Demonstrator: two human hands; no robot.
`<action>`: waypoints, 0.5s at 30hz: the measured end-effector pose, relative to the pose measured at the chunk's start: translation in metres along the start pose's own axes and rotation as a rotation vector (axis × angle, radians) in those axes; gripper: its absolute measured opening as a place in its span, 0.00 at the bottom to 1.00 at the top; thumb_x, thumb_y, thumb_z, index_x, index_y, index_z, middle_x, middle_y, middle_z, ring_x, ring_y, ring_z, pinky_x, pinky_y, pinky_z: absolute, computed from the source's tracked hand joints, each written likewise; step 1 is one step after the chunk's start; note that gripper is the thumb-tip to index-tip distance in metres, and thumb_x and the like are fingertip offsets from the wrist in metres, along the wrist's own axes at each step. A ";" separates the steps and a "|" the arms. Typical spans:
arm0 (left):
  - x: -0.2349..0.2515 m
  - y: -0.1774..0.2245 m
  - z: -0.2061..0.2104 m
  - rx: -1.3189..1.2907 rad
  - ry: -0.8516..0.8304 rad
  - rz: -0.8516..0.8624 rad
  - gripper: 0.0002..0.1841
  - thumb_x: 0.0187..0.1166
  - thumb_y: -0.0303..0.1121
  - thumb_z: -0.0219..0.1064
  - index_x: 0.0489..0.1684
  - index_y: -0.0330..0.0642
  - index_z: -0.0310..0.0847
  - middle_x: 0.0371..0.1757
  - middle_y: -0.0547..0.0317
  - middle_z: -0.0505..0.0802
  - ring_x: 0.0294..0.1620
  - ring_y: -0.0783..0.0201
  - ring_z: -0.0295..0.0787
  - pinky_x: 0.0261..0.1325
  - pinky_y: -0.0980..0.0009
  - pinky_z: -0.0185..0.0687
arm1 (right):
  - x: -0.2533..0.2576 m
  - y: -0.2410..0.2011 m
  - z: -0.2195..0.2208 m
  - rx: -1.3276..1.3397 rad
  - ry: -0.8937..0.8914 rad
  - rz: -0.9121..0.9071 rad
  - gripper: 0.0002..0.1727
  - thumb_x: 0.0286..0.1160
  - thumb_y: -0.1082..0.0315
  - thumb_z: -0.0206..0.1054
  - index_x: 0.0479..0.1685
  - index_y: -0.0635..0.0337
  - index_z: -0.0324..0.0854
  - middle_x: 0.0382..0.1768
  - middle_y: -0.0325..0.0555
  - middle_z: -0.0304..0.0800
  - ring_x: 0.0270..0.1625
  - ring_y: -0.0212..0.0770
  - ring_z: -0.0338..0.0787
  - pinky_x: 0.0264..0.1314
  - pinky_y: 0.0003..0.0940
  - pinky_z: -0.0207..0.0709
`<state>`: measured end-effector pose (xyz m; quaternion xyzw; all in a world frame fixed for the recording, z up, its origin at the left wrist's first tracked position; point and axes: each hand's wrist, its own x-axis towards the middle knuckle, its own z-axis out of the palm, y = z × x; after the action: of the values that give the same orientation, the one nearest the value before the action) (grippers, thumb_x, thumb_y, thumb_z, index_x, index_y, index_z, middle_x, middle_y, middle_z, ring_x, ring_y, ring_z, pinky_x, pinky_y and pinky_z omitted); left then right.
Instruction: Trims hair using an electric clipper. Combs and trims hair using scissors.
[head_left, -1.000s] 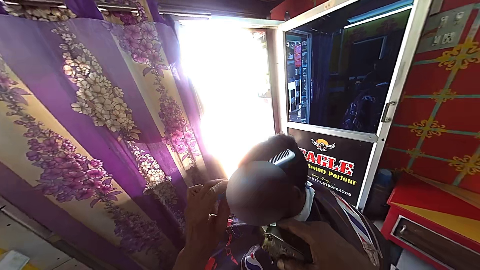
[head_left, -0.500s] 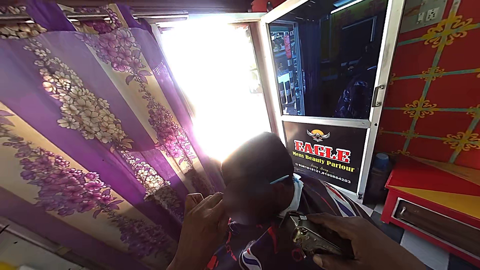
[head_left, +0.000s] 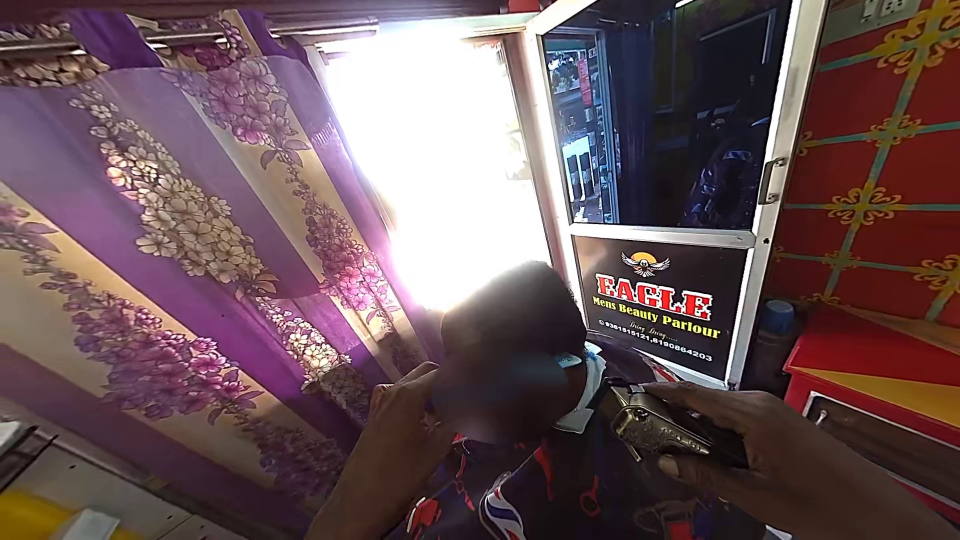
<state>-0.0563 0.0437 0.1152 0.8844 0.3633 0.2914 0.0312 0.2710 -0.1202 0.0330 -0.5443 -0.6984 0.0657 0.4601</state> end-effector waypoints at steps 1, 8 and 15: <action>0.002 0.003 -0.003 0.014 -0.019 -0.005 0.20 0.76 0.62 0.62 0.48 0.66 0.94 0.44 0.81 0.93 0.41 0.75 0.88 0.45 0.59 0.81 | 0.001 0.001 -0.001 0.006 0.005 -0.001 0.34 0.69 0.32 0.70 0.72 0.37 0.84 0.47 0.23 0.95 0.41 0.19 0.92 0.39 0.24 0.89; 0.012 0.008 -0.042 -0.014 -0.046 0.249 0.18 0.83 0.61 0.58 0.45 0.70 0.94 0.39 0.86 0.92 0.37 0.82 0.86 0.44 0.71 0.82 | -0.002 0.013 -0.006 0.110 0.012 0.000 0.33 0.69 0.34 0.71 0.72 0.37 0.84 0.49 0.25 0.96 0.41 0.21 0.93 0.38 0.23 0.90; 0.012 -0.012 -0.068 0.199 0.119 0.278 0.17 0.81 0.58 0.59 0.41 0.69 0.95 0.36 0.87 0.92 0.33 0.83 0.85 0.42 0.65 0.79 | -0.012 0.028 -0.011 0.109 0.057 0.044 0.33 0.67 0.31 0.71 0.70 0.36 0.85 0.46 0.22 0.96 0.37 0.21 0.93 0.34 0.23 0.89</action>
<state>-0.0932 0.0499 0.1745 0.9060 0.2659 0.3072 -0.1185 0.2984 -0.1233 0.0153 -0.5352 -0.6684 0.0983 0.5071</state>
